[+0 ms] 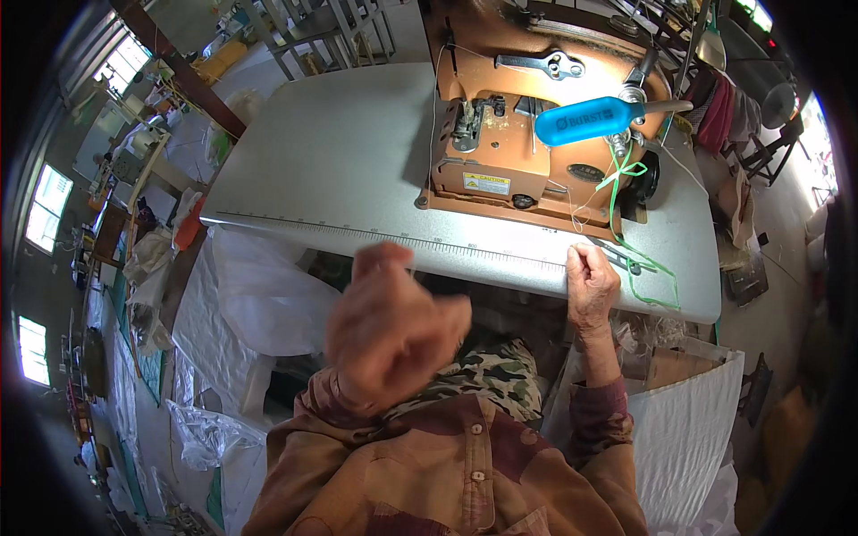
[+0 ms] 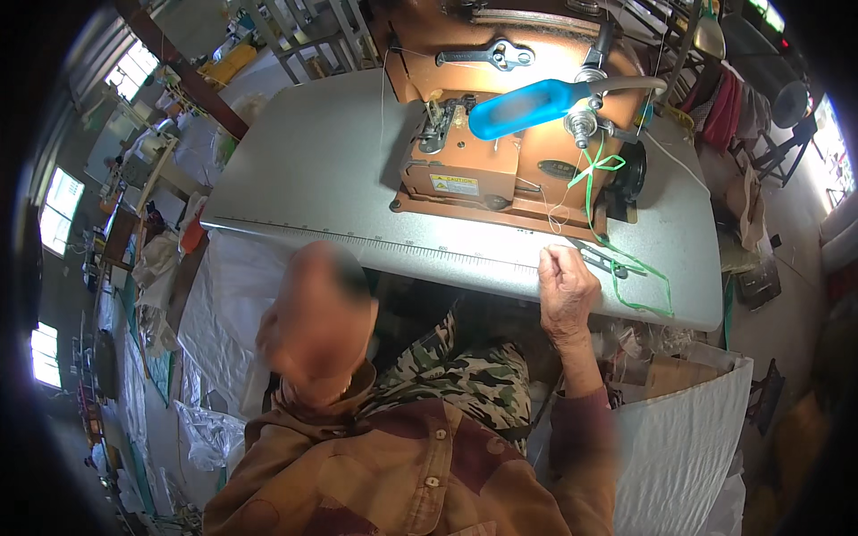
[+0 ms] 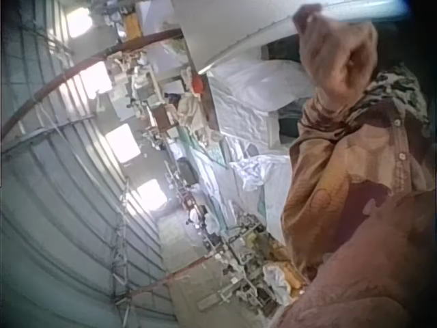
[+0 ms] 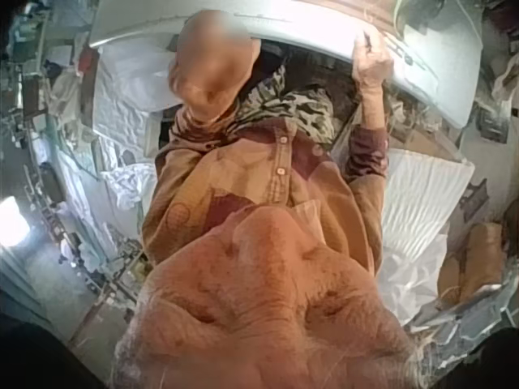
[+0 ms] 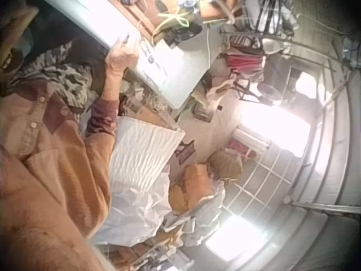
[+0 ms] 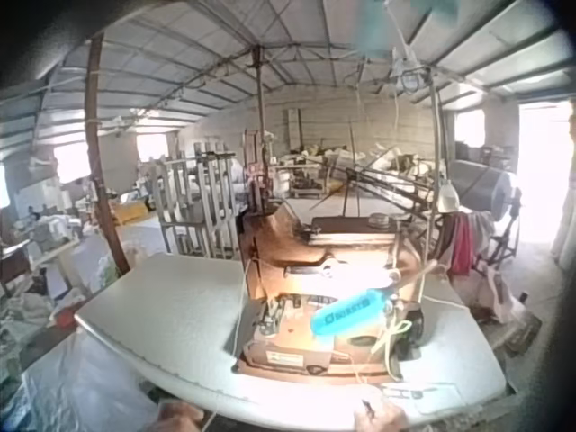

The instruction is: The person operates a sewing machine to stitch a white plastic bag. They guide the bag under the needle, cut threads with scissors, and adjust the machine's threading and tension components. The person also handles a small metal piece and a green ribbon during the process.

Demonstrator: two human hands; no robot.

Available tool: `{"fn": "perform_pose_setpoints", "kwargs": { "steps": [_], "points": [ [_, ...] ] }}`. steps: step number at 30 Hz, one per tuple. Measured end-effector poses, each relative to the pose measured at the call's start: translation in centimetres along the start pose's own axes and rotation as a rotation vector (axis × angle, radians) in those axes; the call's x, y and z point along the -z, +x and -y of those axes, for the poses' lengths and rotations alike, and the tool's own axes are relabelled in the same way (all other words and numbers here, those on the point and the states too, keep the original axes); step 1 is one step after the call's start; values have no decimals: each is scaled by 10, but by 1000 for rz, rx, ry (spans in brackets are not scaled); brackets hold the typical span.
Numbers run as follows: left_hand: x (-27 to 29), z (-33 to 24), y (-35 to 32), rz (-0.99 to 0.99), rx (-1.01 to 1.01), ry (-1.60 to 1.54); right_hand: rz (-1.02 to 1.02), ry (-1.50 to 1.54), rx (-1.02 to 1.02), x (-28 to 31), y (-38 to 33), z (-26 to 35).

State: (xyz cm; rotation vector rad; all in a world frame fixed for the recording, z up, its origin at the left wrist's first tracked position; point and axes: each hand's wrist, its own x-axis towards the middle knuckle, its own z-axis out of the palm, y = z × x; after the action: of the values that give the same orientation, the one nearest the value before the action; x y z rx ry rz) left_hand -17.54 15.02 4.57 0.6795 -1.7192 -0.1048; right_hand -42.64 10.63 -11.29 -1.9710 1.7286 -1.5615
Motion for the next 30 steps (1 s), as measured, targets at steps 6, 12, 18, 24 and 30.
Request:
{"fn": "perform_pose_setpoints", "kwargs": {
  "steps": [6, 12, 18, 24, 30],
  "points": [
    [-20, 78, 19, 40, -114, 406, 254, -3, 207, -13, 28, 26],
    [-34, 81, 12, 86, -161, 480, 285, 600, -145, -25, 42, 73],
    [-44, 64, -18, 127, -213, 492, 260, 1279, -521, -28, 32, 109],
    [-39, 57, -25, 146, -240, 458, 227, 1442, -562, -25, 28, 127],
    [-34, 50, -27, 151, -184, 395, 171, 1373, -476, -18, 30, 138]
  ]
}}
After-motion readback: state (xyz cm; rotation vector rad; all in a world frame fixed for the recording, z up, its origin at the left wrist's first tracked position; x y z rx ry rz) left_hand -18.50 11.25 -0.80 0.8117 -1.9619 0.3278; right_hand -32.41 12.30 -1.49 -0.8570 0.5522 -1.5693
